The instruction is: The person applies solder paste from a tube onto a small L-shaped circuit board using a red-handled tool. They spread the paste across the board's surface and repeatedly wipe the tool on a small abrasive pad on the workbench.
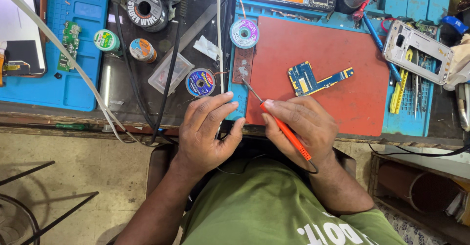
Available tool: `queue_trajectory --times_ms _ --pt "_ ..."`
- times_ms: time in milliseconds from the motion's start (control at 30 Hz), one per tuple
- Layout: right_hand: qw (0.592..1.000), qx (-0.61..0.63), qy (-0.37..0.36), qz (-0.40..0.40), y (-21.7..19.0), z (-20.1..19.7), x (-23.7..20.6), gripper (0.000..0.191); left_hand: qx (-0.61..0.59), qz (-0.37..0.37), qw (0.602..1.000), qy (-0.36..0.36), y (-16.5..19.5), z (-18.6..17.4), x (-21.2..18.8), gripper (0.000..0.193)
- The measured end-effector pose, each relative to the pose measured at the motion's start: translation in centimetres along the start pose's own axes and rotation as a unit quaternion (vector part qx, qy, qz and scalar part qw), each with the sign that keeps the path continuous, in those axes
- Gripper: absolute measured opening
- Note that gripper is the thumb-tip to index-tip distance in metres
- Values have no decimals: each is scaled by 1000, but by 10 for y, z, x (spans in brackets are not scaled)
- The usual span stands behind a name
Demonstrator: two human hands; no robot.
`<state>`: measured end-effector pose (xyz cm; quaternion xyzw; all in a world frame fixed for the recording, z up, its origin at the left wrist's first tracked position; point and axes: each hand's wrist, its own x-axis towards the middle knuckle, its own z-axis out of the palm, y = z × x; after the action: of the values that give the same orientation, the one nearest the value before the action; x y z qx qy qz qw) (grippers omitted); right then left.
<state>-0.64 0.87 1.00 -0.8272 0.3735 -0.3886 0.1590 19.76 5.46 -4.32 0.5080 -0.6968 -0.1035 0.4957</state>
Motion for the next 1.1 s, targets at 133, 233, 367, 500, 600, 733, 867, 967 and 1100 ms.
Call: queue_trajectory --times_ms 133,233,367,500,600,733,867,967,1100 --pt "1000 -5 3 3 0 1 0 28 -3 1 1000 2 0 0 0 36" --pt "1000 -5 0 0 0 1 0 28 2 -1 1000 -3 0 0 0 36" --pt "1000 -11 6 11 1 1 0 29 1 1 1000 0 0 1 1 36" --pt "1000 -4 1 -3 1 1 0 30 1 2 1000 -3 0 1 0 36" --pt "1000 -9 5 -1 2 1 0 30 -2 2 1000 -5 -1 1 1 36" --pt "1000 -3 7 -3 1 2 0 29 0 1 1000 -5 0 1 0 37" --pt "1000 6 2 -5 1 1 1 30 0 3 1000 -5 0 1 1 36" --pt "1000 -3 6 -6 1 1 1 30 1 2 1000 -4 1 2 0 37" --pt "1000 -4 2 -7 1 0 0 30 1 1 1000 -3 1 2 0 37"
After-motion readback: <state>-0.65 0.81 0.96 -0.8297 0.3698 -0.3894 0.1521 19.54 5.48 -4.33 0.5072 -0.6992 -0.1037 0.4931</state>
